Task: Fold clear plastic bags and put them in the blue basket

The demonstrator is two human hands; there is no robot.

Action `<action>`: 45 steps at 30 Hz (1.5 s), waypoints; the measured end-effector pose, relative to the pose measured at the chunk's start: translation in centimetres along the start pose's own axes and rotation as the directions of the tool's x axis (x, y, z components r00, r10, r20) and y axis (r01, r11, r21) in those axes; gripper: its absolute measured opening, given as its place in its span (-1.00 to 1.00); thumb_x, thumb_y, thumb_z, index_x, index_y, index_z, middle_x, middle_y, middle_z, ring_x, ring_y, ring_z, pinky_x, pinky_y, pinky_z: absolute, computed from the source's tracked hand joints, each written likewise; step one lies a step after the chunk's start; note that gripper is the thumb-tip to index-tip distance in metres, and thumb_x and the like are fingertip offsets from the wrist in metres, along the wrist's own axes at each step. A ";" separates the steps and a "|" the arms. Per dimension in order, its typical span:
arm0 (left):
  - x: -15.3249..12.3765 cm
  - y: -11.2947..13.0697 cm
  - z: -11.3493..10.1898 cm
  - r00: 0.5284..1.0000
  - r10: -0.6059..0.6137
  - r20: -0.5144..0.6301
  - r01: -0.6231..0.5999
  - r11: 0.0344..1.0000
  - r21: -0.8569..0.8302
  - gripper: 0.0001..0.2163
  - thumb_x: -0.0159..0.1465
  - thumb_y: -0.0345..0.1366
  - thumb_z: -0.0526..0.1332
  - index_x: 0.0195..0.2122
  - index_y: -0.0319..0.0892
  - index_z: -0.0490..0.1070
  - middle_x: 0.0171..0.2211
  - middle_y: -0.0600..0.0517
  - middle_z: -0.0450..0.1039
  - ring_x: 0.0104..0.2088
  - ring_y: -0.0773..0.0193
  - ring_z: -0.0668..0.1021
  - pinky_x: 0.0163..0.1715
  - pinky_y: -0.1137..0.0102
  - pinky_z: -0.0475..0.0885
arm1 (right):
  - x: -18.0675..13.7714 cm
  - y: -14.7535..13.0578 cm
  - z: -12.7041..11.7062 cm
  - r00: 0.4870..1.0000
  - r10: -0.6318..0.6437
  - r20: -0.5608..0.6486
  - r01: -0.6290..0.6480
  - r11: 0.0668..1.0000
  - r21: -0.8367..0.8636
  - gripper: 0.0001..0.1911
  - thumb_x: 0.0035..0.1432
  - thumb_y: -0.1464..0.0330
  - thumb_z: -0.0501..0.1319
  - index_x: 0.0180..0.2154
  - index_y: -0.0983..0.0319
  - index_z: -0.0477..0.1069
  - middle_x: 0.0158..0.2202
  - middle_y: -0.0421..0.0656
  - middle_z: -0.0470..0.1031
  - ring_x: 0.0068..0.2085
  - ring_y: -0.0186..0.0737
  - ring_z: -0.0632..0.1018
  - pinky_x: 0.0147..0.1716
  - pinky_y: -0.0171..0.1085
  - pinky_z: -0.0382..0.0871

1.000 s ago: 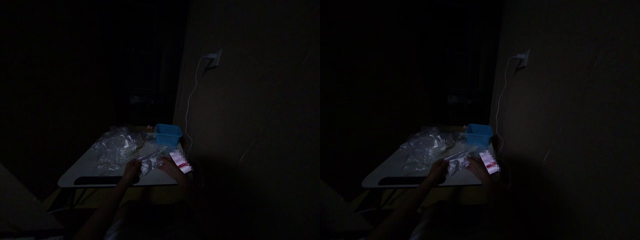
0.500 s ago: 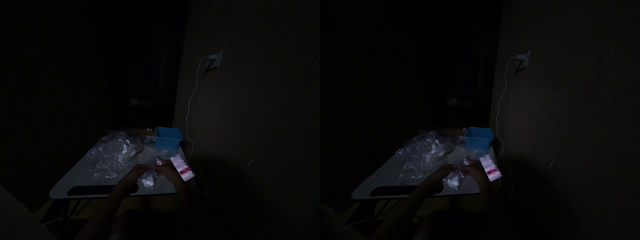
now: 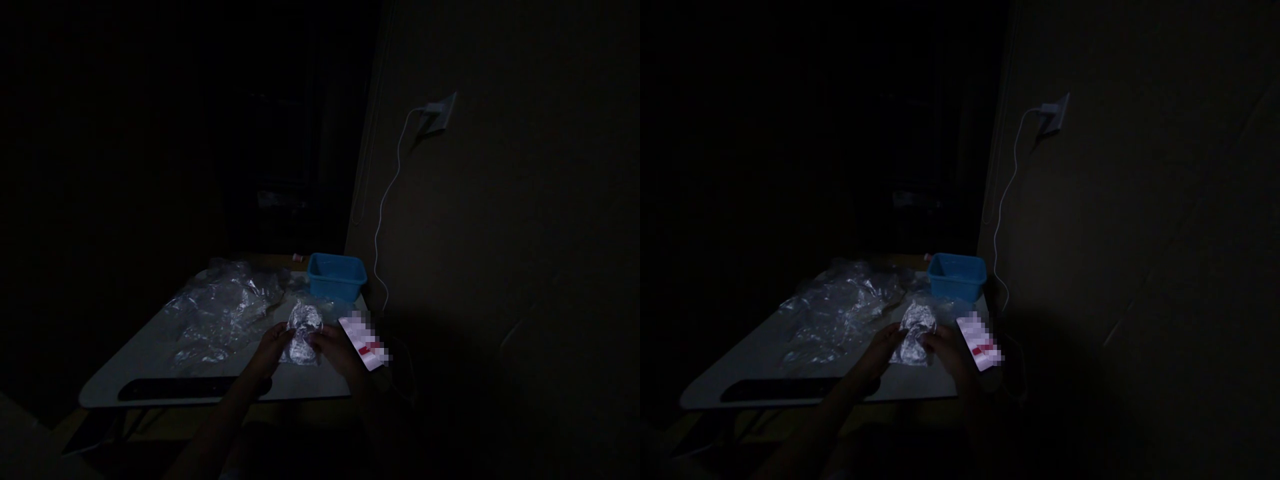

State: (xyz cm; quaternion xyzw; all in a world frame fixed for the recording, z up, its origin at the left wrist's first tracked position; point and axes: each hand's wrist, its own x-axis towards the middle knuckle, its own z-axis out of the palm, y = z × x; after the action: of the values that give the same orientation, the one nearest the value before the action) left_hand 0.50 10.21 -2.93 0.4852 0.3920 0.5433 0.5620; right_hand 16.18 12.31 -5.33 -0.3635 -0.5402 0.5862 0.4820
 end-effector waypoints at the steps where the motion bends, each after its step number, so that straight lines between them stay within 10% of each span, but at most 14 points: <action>1: 0.0 -0.1 -0.1 1.000 0.003 -0.007 -0.003 1.000 -0.001 -0.74 -0.07 -0.13 0.24 -0.45 -0.23 0.38 -0.55 0.07 0.41 -0.52 0.34 0.44 -0.49 0.47 0.33 | 0.0 0.1 -0.2 1.000 -0.001 -0.003 0.001 1.000 -0.004 -0.80 -0.14 0.25 0.20 -0.55 0.28 0.33 -0.64 -0.29 0.27 -0.59 -0.43 0.27 -0.61 -0.39 0.10; 8: 0.4 -1.0 -0.8 0.997 -0.066 -0.042 0.069 0.994 0.085 -0.75 -0.09 -0.12 0.24 -0.56 -0.22 0.30 -0.74 0.22 0.14 -0.75 0.51 0.17 -0.74 0.56 0.05 | -0.2 -0.3 -1.1 0.999 0.007 0.043 -0.005 0.999 -0.039 -0.77 -0.08 0.22 0.16 -0.51 0.26 0.29 -0.69 -0.33 0.22 -0.67 -0.47 0.21 -0.70 -0.41 -0.02; 45: 0.1 -1.3 -0.5 0.995 -0.091 -0.028 0.085 0.981 -0.174 -0.80 -0.13 -0.26 0.27 -0.51 -0.21 0.30 -0.69 0.20 0.24 -0.69 0.49 0.27 -0.67 0.56 0.12 | -0.3 0.2 -1.4 1.000 0.007 -0.022 -0.007 1.000 0.014 -0.79 -0.13 0.24 0.21 -0.45 0.25 0.36 -0.59 -0.28 0.29 -0.58 -0.45 0.27 -0.62 -0.41 0.05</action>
State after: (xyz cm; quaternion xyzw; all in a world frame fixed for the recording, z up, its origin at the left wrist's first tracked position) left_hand 0.30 10.45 -4.27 0.4071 0.3747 0.5584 0.6181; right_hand 17.53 12.42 -5.73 -0.3685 -0.5294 0.5878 0.4883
